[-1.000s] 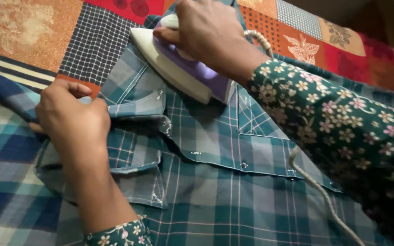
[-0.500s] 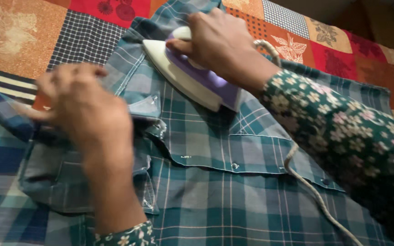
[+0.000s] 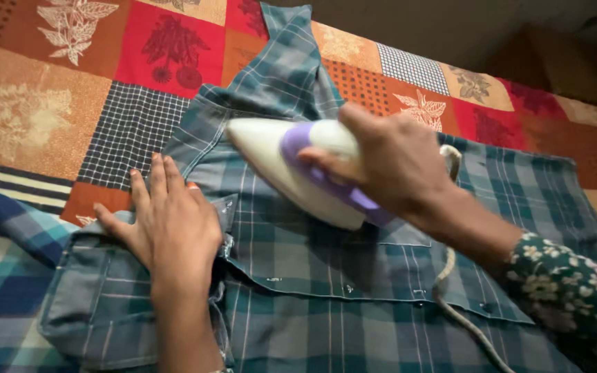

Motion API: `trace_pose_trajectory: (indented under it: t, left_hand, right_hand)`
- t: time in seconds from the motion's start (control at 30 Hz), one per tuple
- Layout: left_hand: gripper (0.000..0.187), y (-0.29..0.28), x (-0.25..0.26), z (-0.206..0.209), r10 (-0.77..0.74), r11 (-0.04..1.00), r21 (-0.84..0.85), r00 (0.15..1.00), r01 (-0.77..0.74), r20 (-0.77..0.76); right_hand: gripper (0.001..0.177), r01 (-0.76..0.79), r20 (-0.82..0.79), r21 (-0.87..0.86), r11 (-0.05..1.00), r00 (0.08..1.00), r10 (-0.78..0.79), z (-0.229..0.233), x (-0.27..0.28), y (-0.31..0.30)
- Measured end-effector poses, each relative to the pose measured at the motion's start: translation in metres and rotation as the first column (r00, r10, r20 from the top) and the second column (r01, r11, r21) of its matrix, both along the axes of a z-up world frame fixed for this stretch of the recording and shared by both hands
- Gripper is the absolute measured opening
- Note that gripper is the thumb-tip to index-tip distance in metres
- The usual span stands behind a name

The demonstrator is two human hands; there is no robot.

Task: The person plugs in an iron and irons a plaid shirt laid out on a bed. They smooth the fabric, move the iron across the shirt, and adjust the collar and sleeves during the process.

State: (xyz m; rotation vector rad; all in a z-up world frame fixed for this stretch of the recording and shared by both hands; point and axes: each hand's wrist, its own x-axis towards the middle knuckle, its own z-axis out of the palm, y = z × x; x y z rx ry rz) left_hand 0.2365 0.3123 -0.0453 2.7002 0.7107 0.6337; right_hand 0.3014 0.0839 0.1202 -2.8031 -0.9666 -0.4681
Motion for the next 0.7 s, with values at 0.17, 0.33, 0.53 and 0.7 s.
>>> trace_pose_trajectory:
  t: [0.17,0.33,0.53,0.7]
  left_hand:
    - [0.060,-0.001,0.003,0.002,0.004,1.000,-0.024,1.000,-0.005,-0.009]
    - [0.059,0.002,-0.003,-0.001,-0.033,0.998,-0.048,0.999,0.034,0.024]
    - [0.059,0.004,0.000,-0.011,-0.006,1.000,0.010,0.999,0.006,0.043]
    - [0.053,0.001,-0.004,-0.011,-0.005,0.999,0.044,0.997,0.002,0.071]
  right_hand:
    - [0.052,-0.087,0.088,0.386,0.918,0.994,0.057,0.012,0.017,-0.042]
    - [0.056,0.038,-0.121,0.625,0.780,0.991,0.049,0.023,0.006,-0.086]
    - [0.053,0.060,-0.187,0.833,0.550,0.966,0.179,0.050,0.004,-0.131]
    - [0.053,0.059,-0.102,0.659,0.750,0.995,0.011,0.069,0.020,-0.173]
